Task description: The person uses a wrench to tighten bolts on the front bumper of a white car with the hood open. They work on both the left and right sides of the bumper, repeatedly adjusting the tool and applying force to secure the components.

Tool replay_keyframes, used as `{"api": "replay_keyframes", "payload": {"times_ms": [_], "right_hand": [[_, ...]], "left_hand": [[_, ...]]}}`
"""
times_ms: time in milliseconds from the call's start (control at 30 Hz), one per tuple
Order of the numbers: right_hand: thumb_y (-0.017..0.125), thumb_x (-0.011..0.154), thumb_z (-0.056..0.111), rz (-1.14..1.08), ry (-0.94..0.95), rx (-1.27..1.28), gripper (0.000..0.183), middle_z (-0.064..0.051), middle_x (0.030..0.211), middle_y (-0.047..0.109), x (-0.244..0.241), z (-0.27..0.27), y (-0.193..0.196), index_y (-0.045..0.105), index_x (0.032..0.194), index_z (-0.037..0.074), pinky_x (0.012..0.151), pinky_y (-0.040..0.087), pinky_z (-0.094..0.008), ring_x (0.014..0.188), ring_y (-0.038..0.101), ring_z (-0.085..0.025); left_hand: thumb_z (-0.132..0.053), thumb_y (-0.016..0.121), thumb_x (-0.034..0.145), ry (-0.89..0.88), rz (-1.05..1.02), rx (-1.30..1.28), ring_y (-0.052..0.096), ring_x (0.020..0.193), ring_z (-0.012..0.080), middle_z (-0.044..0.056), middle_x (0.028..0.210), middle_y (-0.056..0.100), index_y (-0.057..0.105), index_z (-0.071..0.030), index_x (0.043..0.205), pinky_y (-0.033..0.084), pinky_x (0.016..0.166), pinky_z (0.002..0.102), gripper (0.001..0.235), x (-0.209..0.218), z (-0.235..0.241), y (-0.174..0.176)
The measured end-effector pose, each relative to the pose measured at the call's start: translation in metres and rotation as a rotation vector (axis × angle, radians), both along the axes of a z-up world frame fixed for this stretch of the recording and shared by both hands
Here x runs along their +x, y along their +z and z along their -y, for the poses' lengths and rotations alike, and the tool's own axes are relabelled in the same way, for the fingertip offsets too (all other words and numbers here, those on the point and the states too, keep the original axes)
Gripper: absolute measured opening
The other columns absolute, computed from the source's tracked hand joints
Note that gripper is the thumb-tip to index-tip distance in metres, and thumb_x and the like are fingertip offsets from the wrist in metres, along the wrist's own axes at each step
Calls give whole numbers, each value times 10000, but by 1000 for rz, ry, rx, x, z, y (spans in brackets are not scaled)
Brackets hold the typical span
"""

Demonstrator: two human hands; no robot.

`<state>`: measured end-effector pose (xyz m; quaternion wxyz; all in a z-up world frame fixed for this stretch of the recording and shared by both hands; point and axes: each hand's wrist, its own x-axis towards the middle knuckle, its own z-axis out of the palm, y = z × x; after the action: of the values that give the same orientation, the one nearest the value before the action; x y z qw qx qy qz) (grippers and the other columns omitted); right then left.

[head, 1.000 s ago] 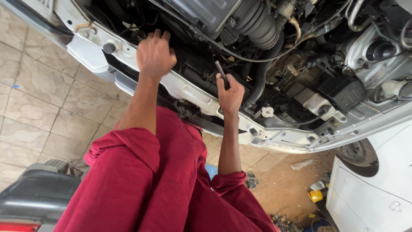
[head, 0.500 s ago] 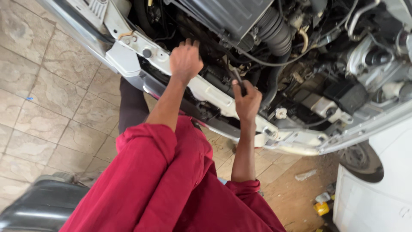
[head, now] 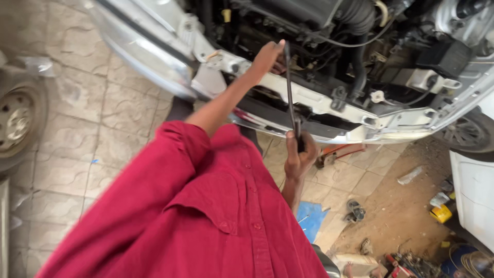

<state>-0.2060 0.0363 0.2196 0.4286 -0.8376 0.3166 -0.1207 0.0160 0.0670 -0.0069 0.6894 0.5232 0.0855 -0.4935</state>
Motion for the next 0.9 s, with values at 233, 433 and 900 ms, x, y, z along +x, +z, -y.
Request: {"api": "replay_keyframes", "payload": {"times_ms": [233,433,900], "right_hand": [[736,926,226,-67,236,187,224,22,652,521,16,-71,34,695,897,8,542,312,-291,595,436,-82],[698,995,174,-114,365,233,162,-46,796,686,43,-89,43,723,1010,15,645,459,-264,701,605,-110],[715,988,144,-236,536,137,181,-93,926,766,83,-82,84,709,1129,29,716,588,-289,831,747,-150]], "left_hand": [[-302,517,1033,172,-282,-285,684,855,231,102,984,706,603,-84,1241,514,791,401,314,30,-131,22],[-273,311,1128,266,-246,-323,734,885,234,131,1036,735,519,-43,1243,572,756,353,331,31,-224,35],[-256,303,1124,377,-425,-295,750,823,274,121,890,706,516,-34,1106,671,759,406,308,19,-202,14]]}}
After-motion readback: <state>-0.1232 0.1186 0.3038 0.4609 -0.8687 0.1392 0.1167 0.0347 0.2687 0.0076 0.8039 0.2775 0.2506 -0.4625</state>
